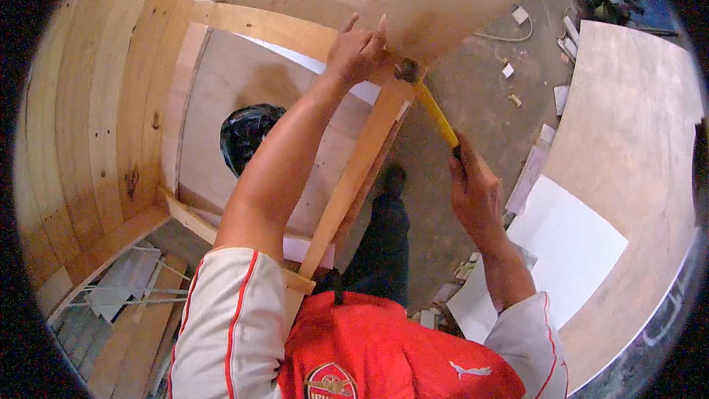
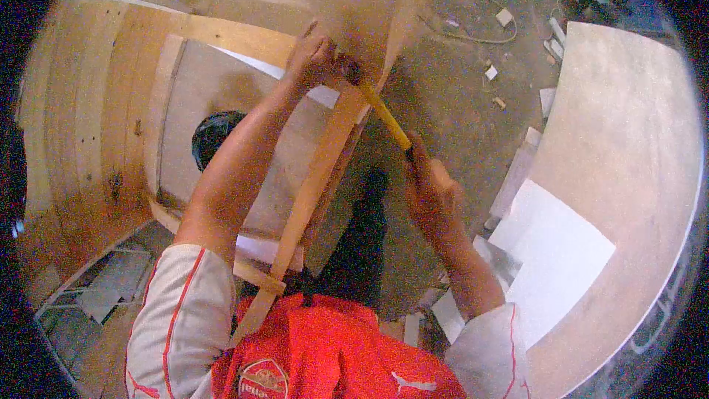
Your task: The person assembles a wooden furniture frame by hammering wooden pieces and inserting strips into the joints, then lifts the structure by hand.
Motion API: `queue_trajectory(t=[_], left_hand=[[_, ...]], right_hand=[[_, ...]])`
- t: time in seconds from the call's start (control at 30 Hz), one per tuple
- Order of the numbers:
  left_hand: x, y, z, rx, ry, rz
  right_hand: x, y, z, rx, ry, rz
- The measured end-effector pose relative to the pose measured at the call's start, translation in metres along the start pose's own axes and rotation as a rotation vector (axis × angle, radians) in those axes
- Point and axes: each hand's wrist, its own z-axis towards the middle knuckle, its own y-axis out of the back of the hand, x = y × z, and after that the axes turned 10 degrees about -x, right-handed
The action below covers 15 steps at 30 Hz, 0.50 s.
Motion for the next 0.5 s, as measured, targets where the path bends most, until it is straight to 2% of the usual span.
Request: queue_trajectory(t=[0.03, 0.1, 0.17, 0.2, 0.27, 0.33, 0.37, 0.5], left_hand=[[-0.004, 0.006, 0.006, -0.005, 0.001, 0.009], [-0.013, 0.018, 0.01, 0.145, 0.215, -0.123], [-0.016, 0.019, 0.008, 0.088, 0.187, -0.143], [-0.015, 0.02, 0.009, 0.059, 0.174, -0.15], [-0.003, 0.003, -0.002, -0.052, 0.015, -0.039], [0.002, 0.002, 0.003, -0.077, -0.06, 0.025], [0.002, 0.0, 0.002, -0.039, -0.045, 0.028], [-0.011, 0.013, 0.006, 0.092, 0.088, -0.12]], right_hand=[[0.011, 0.012, 0.0, -0.041, -0.006, 0.059], [0.023, 0.019, -0.005, -0.166, 0.021, 0.142], [0.027, 0.018, -0.006, -0.346, 0.115, 0.192], [0.019, 0.008, -0.004, -0.164, 0.062, 0.062], [-0.004, -0.016, -0.004, 0.198, -0.046, -0.201], [0.003, -0.015, 0.002, 0.182, -0.086, -0.126], [0.007, -0.013, 0.003, 0.182, -0.109, -0.089], [0.015, 0.006, -0.004, -0.075, 0.003, 0.127]])
